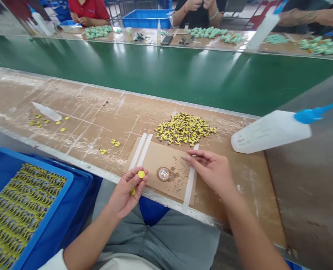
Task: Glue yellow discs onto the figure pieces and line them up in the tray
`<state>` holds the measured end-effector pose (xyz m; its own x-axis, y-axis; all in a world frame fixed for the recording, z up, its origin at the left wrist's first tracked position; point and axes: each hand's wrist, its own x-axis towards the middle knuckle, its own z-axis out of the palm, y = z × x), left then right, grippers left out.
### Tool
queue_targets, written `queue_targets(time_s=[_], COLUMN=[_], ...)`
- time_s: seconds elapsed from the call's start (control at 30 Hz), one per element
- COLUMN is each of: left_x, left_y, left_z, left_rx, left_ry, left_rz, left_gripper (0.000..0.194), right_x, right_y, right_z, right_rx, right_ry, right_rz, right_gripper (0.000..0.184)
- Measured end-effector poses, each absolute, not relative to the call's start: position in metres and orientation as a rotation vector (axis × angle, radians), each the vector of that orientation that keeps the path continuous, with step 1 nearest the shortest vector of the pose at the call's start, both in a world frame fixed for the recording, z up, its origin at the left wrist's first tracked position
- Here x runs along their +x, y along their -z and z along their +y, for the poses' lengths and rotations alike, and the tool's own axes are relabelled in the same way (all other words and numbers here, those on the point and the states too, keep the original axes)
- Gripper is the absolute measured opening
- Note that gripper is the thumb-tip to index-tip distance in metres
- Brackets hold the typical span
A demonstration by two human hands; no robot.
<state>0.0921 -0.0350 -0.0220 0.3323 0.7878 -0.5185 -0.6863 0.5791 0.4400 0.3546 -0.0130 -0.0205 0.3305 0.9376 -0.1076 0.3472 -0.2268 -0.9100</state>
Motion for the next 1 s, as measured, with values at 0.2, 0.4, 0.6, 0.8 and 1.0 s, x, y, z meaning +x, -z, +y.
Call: queue_targets(time_s=[0.2, 0.4, 0.6, 0.8, 1.0], left_x=[0.092, 0.092, 0.094, 0.096, 0.096], left_y=[0.025, 0.023, 0.022, 0.022, 0.023], left_z=[-0.036, -0.036, -0.033, -0.03, -0.031], left_rx=[0.16, 0.194, 0.186, 0.164, 0.195], left_ry=[-0.992, -0.985, -0.998, -1.019, -1.014], left_rz=[0.703, 0.69, 0.699, 0.733, 0.778], left_gripper=[0.021, 0.023, 0.023, 0.027, 0.026], right_x=[0.379, 0.382, 0.37, 0.367, 0.363], right_y=[0.023, 0.018, 0.025, 0.032, 0.032], right_z=[-0.011, -0.008, -0.005, -0.009, -0.021], right_rx=[-1.883, -1.777, -1.56, -1.655, -1.779], right_ry=[-0.623, -0.304, -0.266, -0.241, -0.44], right_rz=[-1.541, -2.155, -2.382, -2.104, -1.774], right_gripper=[0.042, 0.023, 0.028, 0.026, 0.024])
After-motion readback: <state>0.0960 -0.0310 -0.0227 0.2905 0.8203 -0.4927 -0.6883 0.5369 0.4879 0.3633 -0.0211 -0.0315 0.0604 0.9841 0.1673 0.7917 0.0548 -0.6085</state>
